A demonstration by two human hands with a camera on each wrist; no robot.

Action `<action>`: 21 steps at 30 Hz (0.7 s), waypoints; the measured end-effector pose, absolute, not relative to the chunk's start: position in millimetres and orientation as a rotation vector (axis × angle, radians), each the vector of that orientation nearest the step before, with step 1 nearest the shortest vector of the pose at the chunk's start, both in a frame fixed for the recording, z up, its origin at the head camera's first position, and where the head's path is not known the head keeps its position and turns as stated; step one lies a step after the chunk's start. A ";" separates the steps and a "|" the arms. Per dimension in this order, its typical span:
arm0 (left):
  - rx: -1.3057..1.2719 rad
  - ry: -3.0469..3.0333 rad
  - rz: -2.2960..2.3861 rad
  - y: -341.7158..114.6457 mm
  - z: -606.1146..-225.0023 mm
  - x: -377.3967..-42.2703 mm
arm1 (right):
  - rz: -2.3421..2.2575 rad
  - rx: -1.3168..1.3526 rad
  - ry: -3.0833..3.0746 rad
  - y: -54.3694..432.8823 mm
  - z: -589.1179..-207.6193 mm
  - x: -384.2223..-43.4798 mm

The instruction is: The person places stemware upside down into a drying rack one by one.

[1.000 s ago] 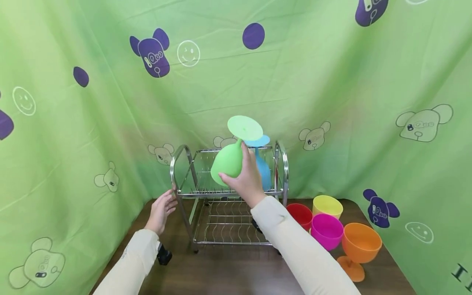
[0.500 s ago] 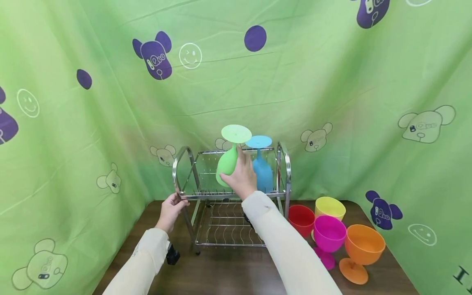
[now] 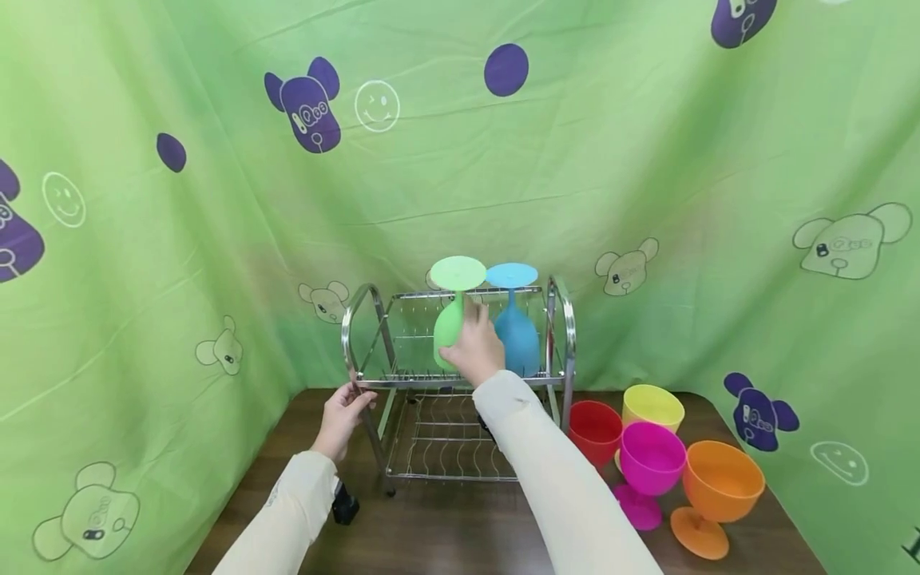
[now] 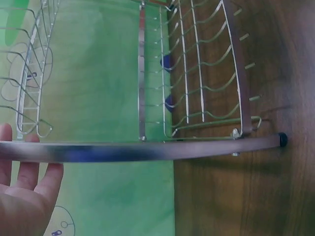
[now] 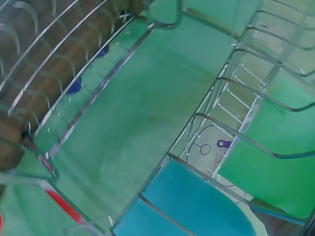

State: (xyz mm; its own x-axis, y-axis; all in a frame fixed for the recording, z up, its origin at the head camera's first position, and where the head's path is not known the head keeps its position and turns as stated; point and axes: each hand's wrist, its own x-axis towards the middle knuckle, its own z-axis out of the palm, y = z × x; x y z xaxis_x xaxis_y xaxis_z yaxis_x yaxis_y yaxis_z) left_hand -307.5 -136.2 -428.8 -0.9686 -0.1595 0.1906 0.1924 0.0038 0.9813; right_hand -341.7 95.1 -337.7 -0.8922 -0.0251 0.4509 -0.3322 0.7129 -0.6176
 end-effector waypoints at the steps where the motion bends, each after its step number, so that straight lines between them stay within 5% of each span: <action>1: -0.030 -2.042 -2.049 -136.3 -429.0 -307.9 | 0.988 0.287 -2.534 94.4 -337.7 -342.2; 21: -0.035 -2.021 -2.087 -138.9 -433.6 -307.2 | 0.994 0.330 -2.700 93.7 -339.1 -350.3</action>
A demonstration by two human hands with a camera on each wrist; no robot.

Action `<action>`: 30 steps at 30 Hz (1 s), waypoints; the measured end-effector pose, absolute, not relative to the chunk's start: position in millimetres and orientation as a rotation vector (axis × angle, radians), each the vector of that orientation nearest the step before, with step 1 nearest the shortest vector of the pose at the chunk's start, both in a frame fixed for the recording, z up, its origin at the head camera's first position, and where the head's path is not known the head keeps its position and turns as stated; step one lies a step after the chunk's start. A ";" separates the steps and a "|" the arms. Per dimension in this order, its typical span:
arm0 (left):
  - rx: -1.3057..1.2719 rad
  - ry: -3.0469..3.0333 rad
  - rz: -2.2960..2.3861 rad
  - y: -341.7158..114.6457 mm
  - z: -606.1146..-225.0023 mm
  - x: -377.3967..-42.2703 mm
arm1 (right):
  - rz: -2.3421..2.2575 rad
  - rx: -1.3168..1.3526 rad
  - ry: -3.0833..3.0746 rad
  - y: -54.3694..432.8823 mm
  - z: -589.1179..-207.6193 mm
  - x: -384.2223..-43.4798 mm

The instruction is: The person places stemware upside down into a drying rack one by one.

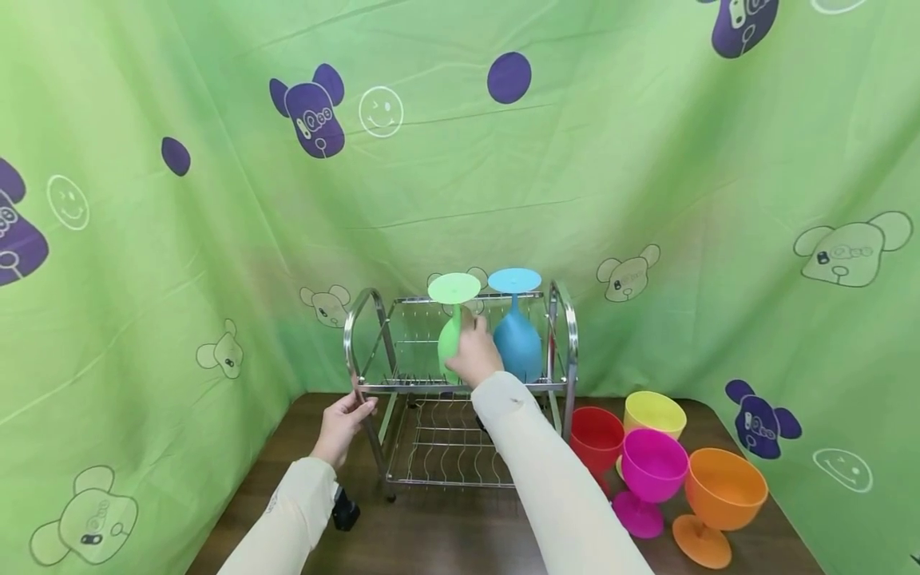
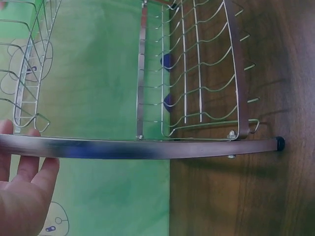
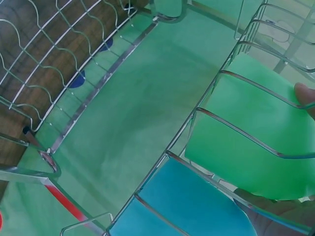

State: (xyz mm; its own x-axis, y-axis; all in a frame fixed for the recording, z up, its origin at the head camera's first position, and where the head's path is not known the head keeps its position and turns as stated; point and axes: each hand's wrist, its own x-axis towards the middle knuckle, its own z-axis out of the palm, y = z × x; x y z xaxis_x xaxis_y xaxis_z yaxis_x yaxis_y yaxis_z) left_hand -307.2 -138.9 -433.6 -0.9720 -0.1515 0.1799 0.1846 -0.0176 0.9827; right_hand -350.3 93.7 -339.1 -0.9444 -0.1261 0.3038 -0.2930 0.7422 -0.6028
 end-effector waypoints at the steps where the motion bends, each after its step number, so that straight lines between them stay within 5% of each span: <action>1: -0.039 -2.029 -2.086 -139.0 -433.7 -307.3 | 0.981 0.330 -2.707 94.0 -339.1 -350.5; 16: -0.103 -2.188 -1.945 -143.3 -436.8 -304.5 | 0.926 0.342 -2.730 98.8 -340.4 -341.3; 25: -0.244 -2.202 -1.923 -152.8 -426.7 -284.8 | 0.718 0.956 -2.089 141.1 -344.2 -309.6; 30: -0.341 -2.242 -1.766 -167.9 -442.6 -263.8 | 0.587 1.031 -1.684 157.8 -371.0 -292.2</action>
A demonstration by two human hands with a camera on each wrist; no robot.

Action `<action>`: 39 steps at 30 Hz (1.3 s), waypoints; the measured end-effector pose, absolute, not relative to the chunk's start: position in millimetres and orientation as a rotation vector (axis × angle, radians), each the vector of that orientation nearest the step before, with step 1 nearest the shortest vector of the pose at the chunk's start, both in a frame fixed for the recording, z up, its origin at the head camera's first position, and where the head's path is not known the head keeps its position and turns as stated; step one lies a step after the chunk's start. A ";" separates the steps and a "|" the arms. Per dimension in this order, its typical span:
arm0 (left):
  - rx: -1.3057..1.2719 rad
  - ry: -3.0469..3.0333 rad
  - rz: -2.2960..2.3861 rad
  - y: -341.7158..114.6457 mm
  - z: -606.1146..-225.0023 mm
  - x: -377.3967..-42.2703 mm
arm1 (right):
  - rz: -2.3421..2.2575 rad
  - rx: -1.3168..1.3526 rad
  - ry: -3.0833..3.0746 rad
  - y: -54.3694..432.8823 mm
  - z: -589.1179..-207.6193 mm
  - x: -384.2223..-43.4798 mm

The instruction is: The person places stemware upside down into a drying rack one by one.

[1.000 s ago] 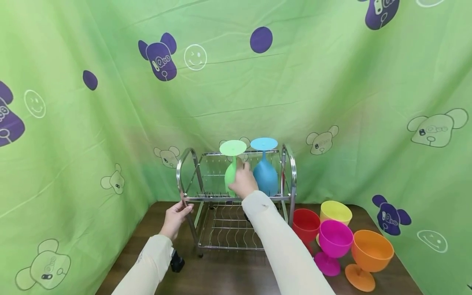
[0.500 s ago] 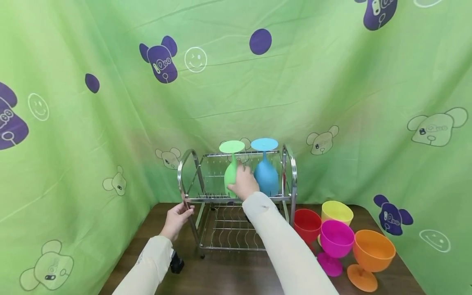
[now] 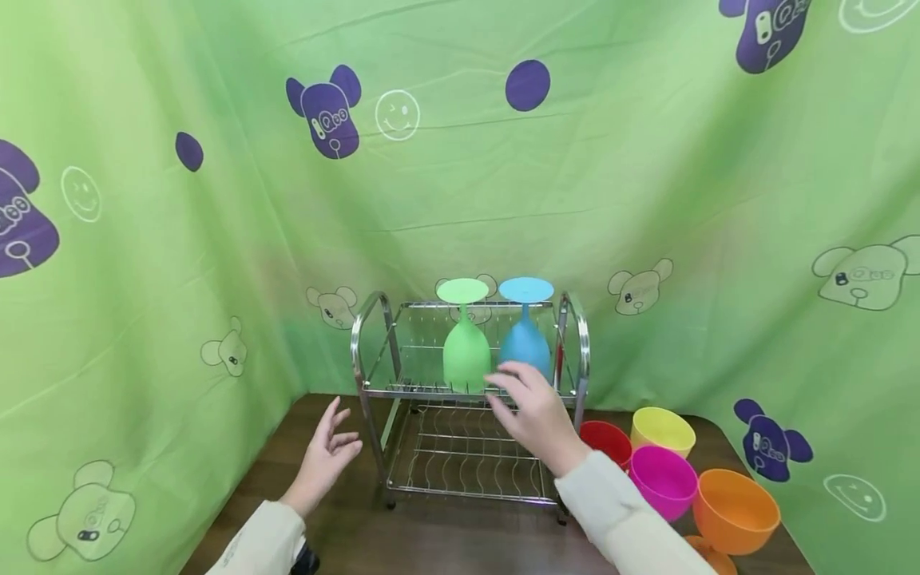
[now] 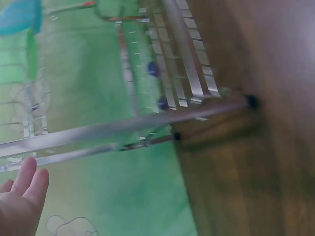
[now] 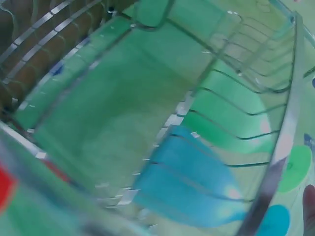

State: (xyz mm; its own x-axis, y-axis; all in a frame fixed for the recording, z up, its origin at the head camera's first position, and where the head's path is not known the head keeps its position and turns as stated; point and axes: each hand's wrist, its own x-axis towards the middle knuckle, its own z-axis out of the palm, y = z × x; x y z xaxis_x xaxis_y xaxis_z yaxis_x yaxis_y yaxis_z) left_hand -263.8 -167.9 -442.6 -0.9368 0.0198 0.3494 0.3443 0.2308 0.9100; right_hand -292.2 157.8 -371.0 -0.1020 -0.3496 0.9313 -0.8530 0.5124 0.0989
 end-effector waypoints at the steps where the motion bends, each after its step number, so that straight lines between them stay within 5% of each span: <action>1: -0.363 -2.261 -1.714 -169.4 -446.7 -260.1 | 0.591 1.012 -1.666 162.0 -378.2 -286.6; 10: -0.663 -2.283 -1.316 -153.9 -456.9 -241.3 | 0.638 0.758 -1.802 214.9 -432.3 -245.5; 16: -1.044 -2.358 -0.871 -125.0 -463.1 -235.3 | 0.552 0.559 -2.129 261.7 -447.2 -218.2; 24: -1.247 -2.367 -0.638 -73.9 -474.4 -245.0 | 0.633 0.176 -2.380 328.6 -459.8 -196.5; 31: -1.483 -2.066 -0.074 -27.4 -472.6 -245.0 | 0.979 -0.228 -2.094 371.6 -480.9 -193.7; 39: -1.820 -2.085 0.042 10.7 -466.0 -234.0 | 1.300 -0.627 -1.514 377.9 -526.1 -203.3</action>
State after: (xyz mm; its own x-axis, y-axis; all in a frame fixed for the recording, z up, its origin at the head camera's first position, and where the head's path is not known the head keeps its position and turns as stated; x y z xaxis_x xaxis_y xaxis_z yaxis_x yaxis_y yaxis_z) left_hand -234.0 10.7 -466.0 -0.0964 0.9620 0.2555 0.9510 0.1647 -0.2617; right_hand -203.3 377.9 -526.1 -0.3634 0.8639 0.3486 -0.2138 0.2869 -0.9338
